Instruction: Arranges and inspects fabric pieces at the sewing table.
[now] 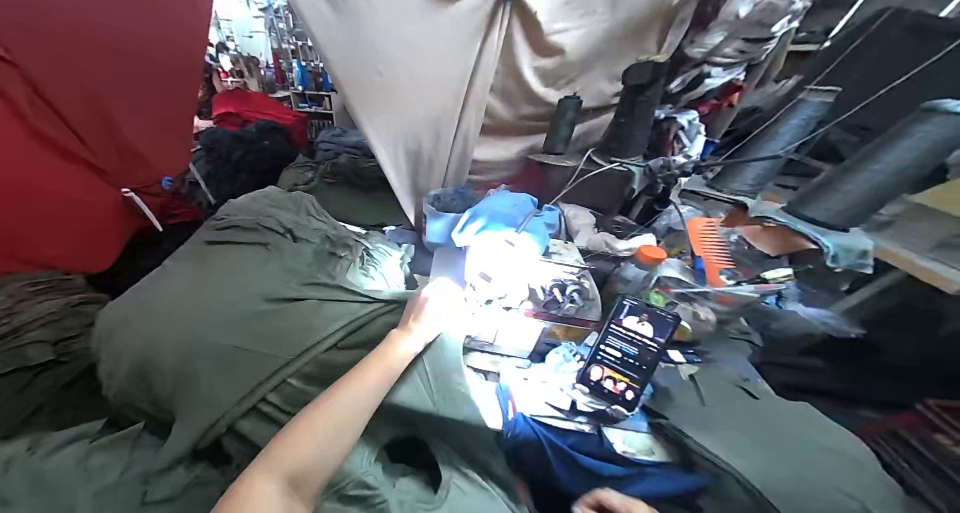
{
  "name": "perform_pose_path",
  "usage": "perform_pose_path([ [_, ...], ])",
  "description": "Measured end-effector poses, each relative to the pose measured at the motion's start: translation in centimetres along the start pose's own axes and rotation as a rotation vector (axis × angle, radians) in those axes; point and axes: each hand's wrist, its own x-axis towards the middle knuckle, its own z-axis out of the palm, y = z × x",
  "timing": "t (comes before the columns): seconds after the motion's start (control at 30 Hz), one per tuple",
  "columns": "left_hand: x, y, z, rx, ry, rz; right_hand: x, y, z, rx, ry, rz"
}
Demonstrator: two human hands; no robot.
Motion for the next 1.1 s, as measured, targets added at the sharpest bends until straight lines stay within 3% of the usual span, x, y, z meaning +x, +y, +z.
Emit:
perform_pose_path([
  [0.1, -2.2, -1.0, 0.1, 0.108, 0.094, 0.195, 5.6, -4.7, 2.7, 0.082, 0.217, -0.263],
  [0.2, -3.3, -1.6, -0.4, 0.262, -0.01, 0.173, 11.4, -9.4, 5.2, 0.266, 0.323, -0.286],
  [0.37, -3.4, -2.0, -0.4, 0.305, -0.112, 0.055, 16.4, -12.9, 7.4, 0.69, 0.079, -0.175],
  [0.47, -4.4, -2.1, 0.5, 0.21, 0.089, 0.241, 14.6, -12.0, 6.3, 1.002, -0.133, -0.082],
  [0.53, -4.9, -1.8, 0.8, 0.227, 0.117, 0.292, 13.3, -11.1, 5.4, 1.105, -0.116, -0.018],
  [0.67, -4.8, -1.4, 1.7, 0.294, 0.104, 0.29, 13.1, -10.7, 4.4, 0.988, 0.006, -0.047],
  [0.87, -2.1, -1.0, 1.3, 0.348, -0.068, 0.237, 14.6, -11.6, 4.7, 0.882, 0.191, -0.061],
  [1.0, -1.1, -1.8, 1.7, 0.431, -0.063, 0.341, 15.2, -11.9, 4.5, 0.817, 0.227, -0.036],
  [1.1, -1.1, -1.2, 1.1, 0.419, -0.105, 0.224, 14.5, -11.8, 4.6, 0.654, 0.225, -0.11],
])
